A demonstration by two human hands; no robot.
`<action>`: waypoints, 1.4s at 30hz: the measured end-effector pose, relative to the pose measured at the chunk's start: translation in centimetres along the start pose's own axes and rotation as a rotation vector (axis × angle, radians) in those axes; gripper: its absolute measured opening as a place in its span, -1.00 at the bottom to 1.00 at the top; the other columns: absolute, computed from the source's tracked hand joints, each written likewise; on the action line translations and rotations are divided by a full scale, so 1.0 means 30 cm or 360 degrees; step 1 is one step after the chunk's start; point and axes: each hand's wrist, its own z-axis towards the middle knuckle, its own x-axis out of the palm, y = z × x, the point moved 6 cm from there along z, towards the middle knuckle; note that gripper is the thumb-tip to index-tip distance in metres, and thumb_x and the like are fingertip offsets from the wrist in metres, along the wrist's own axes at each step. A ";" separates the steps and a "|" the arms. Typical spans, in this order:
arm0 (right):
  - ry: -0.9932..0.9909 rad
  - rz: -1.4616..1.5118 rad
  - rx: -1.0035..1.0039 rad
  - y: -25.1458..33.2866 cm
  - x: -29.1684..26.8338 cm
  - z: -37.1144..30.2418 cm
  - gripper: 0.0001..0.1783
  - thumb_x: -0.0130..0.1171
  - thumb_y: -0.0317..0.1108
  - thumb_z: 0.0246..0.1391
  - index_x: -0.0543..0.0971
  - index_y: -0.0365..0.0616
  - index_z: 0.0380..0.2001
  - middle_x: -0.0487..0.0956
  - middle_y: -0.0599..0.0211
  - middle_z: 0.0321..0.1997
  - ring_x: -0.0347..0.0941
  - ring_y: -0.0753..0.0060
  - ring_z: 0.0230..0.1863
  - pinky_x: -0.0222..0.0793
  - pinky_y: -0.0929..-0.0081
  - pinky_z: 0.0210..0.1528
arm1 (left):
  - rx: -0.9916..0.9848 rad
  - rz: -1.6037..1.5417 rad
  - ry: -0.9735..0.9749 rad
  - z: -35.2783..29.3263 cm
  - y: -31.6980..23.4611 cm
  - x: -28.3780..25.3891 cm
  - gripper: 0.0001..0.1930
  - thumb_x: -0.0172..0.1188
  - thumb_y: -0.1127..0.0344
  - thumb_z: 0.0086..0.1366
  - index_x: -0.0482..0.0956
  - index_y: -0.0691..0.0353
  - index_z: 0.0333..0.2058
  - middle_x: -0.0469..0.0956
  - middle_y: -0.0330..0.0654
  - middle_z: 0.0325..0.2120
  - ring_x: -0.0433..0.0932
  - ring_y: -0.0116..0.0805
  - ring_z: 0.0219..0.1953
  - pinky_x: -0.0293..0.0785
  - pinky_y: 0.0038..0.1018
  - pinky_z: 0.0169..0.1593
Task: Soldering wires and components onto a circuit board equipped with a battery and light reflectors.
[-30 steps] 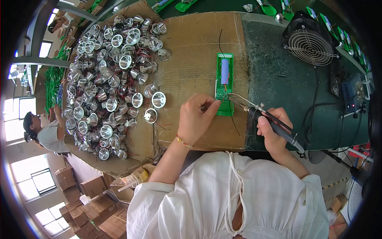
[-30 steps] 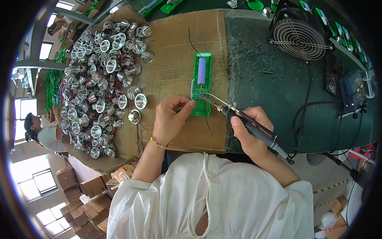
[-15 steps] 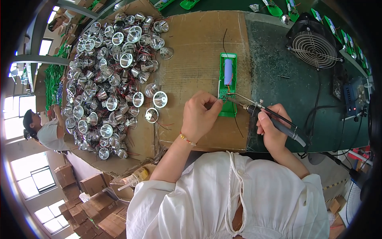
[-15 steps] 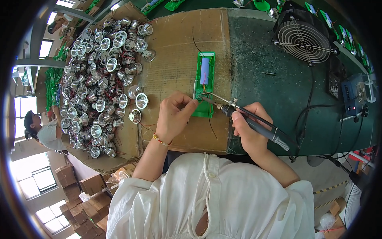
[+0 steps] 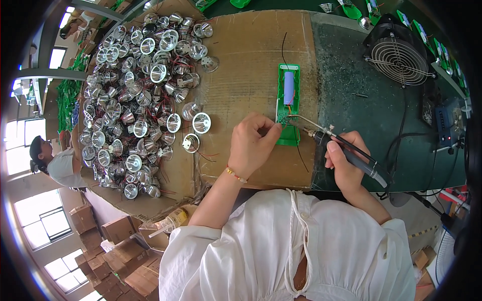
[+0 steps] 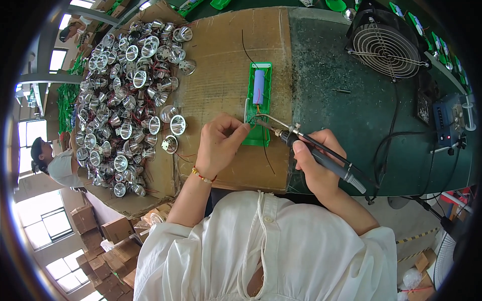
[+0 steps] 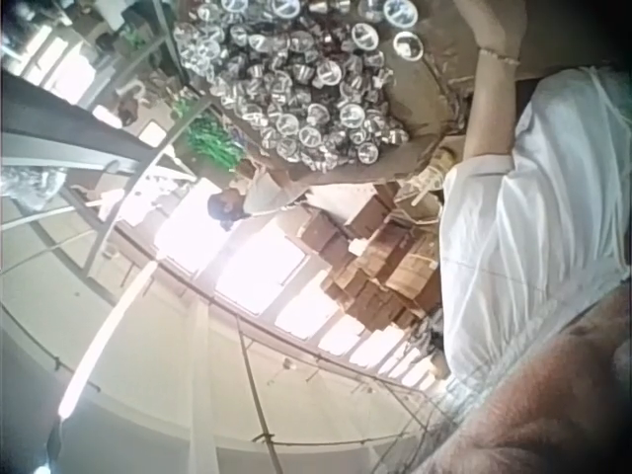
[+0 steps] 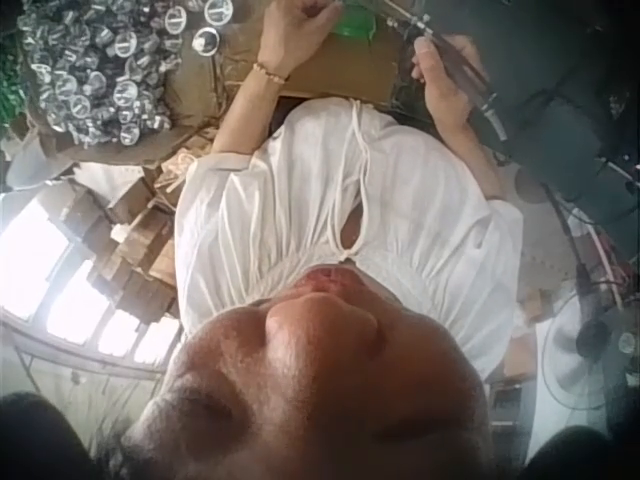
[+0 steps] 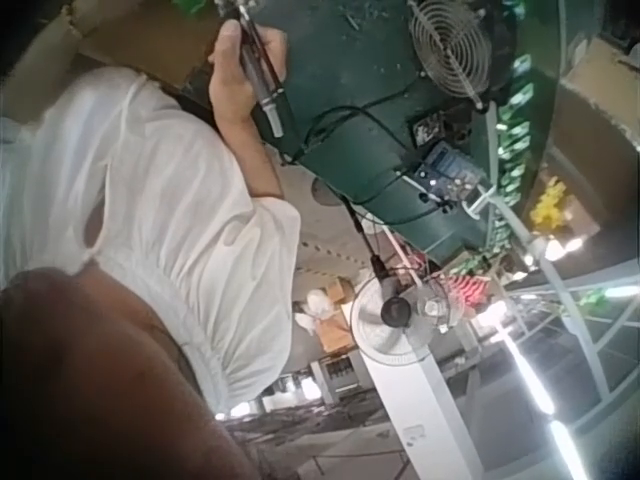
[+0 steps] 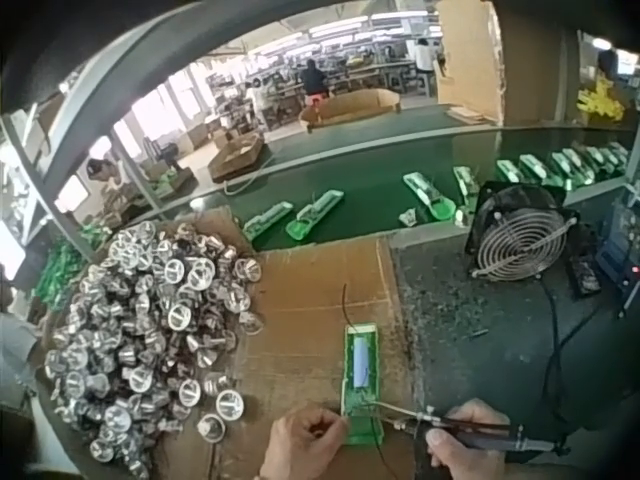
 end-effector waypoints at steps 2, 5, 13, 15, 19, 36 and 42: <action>0.0013 -0.0010 -0.0002 -0.002 -0.001 0.003 -0.82 0.18 -0.41 -0.02 0.39 -0.25 -0.46 0.46 0.33 -0.65 0.34 0.68 -0.70 0.25 0.73 -0.66 | 0.0020 -0.0001 -0.0017 0.000 -0.001 0.001 -0.82 0.20 0.35 0.03 0.50 0.35 -0.61 0.44 -0.11 -0.61 0.43 -0.34 -0.61 0.32 -0.47 -0.51; -0.0003 0.0028 0.0014 -0.008 -0.001 0.003 -0.83 0.17 -0.42 -0.02 0.38 -0.24 -0.46 0.46 0.33 -0.64 0.34 0.68 -0.70 0.25 0.73 -0.66 | -0.0017 -0.0006 -0.0022 0.002 0.005 0.002 -0.81 0.21 0.34 0.03 0.50 0.36 -0.61 0.44 -0.11 -0.60 0.43 -0.35 -0.61 0.32 -0.48 -0.51; -0.0056 0.0046 -0.0259 0.029 -0.042 0.010 -0.85 0.08 -0.44 0.01 0.35 -0.24 -0.41 0.41 0.30 -0.54 0.29 0.64 -0.72 0.22 0.73 -0.70 | -0.0066 -0.0025 -0.0027 0.011 -0.001 -0.002 -0.81 0.21 0.33 0.03 0.50 0.36 -0.61 0.45 -0.11 -0.60 0.45 -0.36 -0.61 0.35 -0.50 -0.50; -0.0084 0.0066 -0.0252 0.019 -0.066 0.012 -0.85 0.09 -0.43 0.01 0.34 -0.24 -0.41 0.41 0.29 -0.53 0.29 0.63 -0.71 0.23 0.73 -0.69 | -0.0088 -0.0006 -0.0006 0.010 -0.008 -0.004 -0.80 0.21 0.33 0.04 0.50 0.36 -0.61 0.45 -0.12 -0.61 0.47 -0.37 -0.61 0.37 -0.50 -0.50; -0.0213 0.0093 -0.0179 -0.006 -0.131 0.060 -0.85 0.10 -0.45 0.01 0.34 -0.25 -0.43 0.42 0.30 -0.61 0.32 0.65 -0.69 0.24 0.74 -0.66 | -0.0181 0.0003 -0.0005 0.003 0.009 -0.015 -0.78 0.24 0.26 0.04 0.50 0.32 -0.51 0.51 -0.12 -0.58 0.51 -0.35 -0.58 0.42 -0.48 -0.47; -0.0274 -0.0105 -0.0110 -0.033 -0.202 0.141 -0.85 0.10 -0.48 -0.01 0.32 -0.22 -0.45 0.40 0.32 -0.60 0.31 0.65 -0.70 0.22 0.72 -0.68 | 0.0562 0.1077 -0.0722 1.111 -0.191 -0.125 -0.56 0.28 0.03 -0.15 0.53 0.16 -0.31 0.52 0.00 -0.31 0.46 -0.08 -0.15 0.39 -0.32 -0.10; -0.0296 -0.0101 -0.0068 -0.038 -0.206 0.142 -0.86 0.10 -0.48 -0.01 0.32 -0.22 -0.47 0.41 0.33 -0.62 0.31 0.66 -0.70 0.23 0.72 -0.68 | 0.0301 0.1265 -0.0052 0.981 -0.189 -0.108 -0.44 0.25 -0.01 -0.15 0.39 0.14 -0.17 0.55 -0.02 -0.38 0.52 -0.07 -0.24 0.42 -0.30 -0.16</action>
